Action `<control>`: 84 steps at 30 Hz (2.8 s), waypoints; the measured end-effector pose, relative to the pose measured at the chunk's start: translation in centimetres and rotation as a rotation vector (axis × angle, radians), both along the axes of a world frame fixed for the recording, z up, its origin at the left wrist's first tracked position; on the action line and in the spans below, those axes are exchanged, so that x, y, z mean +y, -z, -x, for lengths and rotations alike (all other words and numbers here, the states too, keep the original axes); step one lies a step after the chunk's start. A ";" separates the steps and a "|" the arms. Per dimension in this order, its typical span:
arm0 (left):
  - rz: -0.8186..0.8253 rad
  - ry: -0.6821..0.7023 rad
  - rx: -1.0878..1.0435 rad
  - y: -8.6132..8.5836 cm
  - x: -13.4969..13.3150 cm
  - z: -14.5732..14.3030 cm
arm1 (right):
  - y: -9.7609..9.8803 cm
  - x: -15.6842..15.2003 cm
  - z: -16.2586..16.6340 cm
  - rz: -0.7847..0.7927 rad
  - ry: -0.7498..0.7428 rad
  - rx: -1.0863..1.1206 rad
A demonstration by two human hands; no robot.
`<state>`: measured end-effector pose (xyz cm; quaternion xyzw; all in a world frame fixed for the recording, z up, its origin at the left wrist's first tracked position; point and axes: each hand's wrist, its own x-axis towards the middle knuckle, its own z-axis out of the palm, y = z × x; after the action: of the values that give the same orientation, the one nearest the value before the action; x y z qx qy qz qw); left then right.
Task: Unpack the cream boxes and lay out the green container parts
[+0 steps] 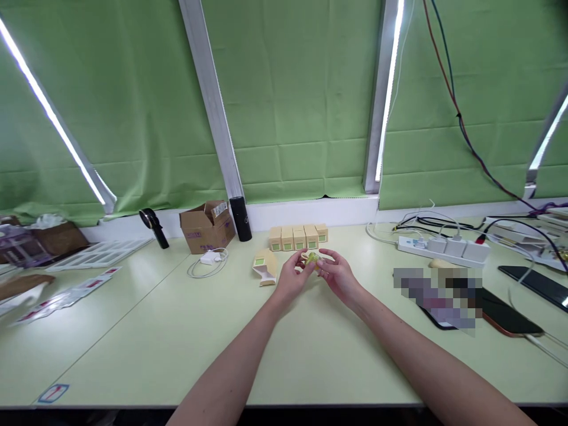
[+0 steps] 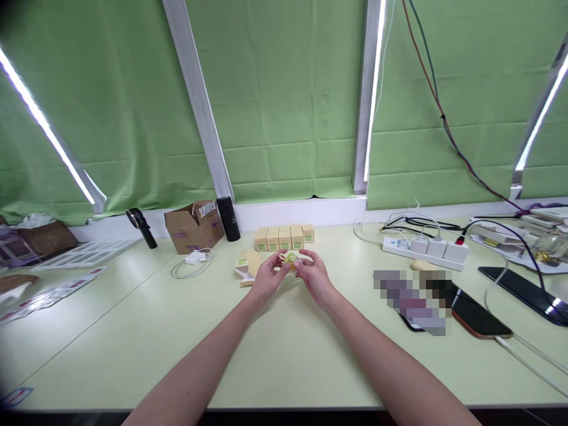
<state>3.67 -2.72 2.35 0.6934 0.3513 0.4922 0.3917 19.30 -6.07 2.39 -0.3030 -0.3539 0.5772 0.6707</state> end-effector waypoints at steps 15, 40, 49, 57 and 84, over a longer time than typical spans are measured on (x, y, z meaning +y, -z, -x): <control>-0.368 -0.042 0.062 -0.3 -0.4 1.3 | -0.2 0.4 -1.6 -0.178 0.282 -0.392; -0.338 -0.140 0.010 -1.7 -1.2 1.4 | 1.0 -0.7 -0.2 -0.614 0.407 -1.171; -0.305 -0.163 -0.027 -1.6 -1.0 1.2 | 0.6 -0.8 -0.3 -0.627 0.373 -1.153; -0.255 -0.171 -0.019 -0.7 -0.3 1.1 | 0.7 -0.8 -0.3 -0.605 0.351 -1.145; 0.545 -0.188 -0.761 -0.5 1.9 1.1 | 0.3 4.2 -12.2 -0.005 0.617 -1.275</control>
<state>2.56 -0.81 2.81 0.3013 0.3603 0.6345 0.6138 31.46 -1.84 2.08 -0.6670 -0.5769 0.0700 0.4663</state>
